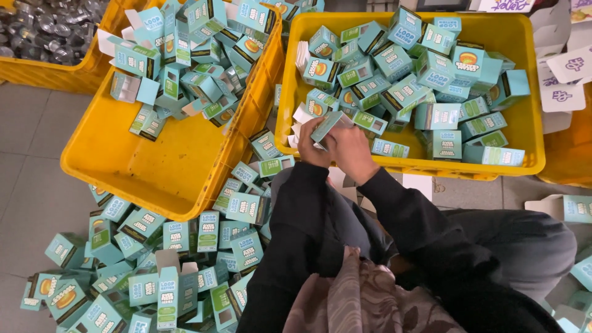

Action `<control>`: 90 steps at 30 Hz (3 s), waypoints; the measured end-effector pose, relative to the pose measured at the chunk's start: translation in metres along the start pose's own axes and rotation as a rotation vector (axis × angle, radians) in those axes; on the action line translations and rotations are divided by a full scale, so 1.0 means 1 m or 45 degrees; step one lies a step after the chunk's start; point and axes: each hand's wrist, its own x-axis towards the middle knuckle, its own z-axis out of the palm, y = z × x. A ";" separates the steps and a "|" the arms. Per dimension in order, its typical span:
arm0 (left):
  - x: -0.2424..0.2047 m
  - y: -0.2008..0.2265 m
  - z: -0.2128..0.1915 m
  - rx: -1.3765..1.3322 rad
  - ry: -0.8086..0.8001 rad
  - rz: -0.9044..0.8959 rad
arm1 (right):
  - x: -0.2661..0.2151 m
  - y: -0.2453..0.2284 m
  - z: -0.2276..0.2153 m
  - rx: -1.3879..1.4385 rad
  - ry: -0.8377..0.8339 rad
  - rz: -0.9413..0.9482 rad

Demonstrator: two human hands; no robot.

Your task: Folding flat cardboard templates into finished product boxes and placing them into storage crates.

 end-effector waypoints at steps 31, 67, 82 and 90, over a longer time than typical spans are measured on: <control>-0.052 0.159 -0.020 -0.769 -0.873 -0.248 | -0.119 0.067 -0.143 1.172 0.124 -0.108; -0.060 0.205 0.036 0.120 -0.851 0.083 | -0.135 0.068 -0.187 1.060 0.348 -0.009; -0.069 0.207 0.043 0.105 -0.870 0.082 | -0.136 0.059 -0.195 1.084 0.285 0.070; -0.071 0.205 0.040 0.059 -0.837 0.052 | -0.134 0.052 -0.194 0.951 0.286 -0.012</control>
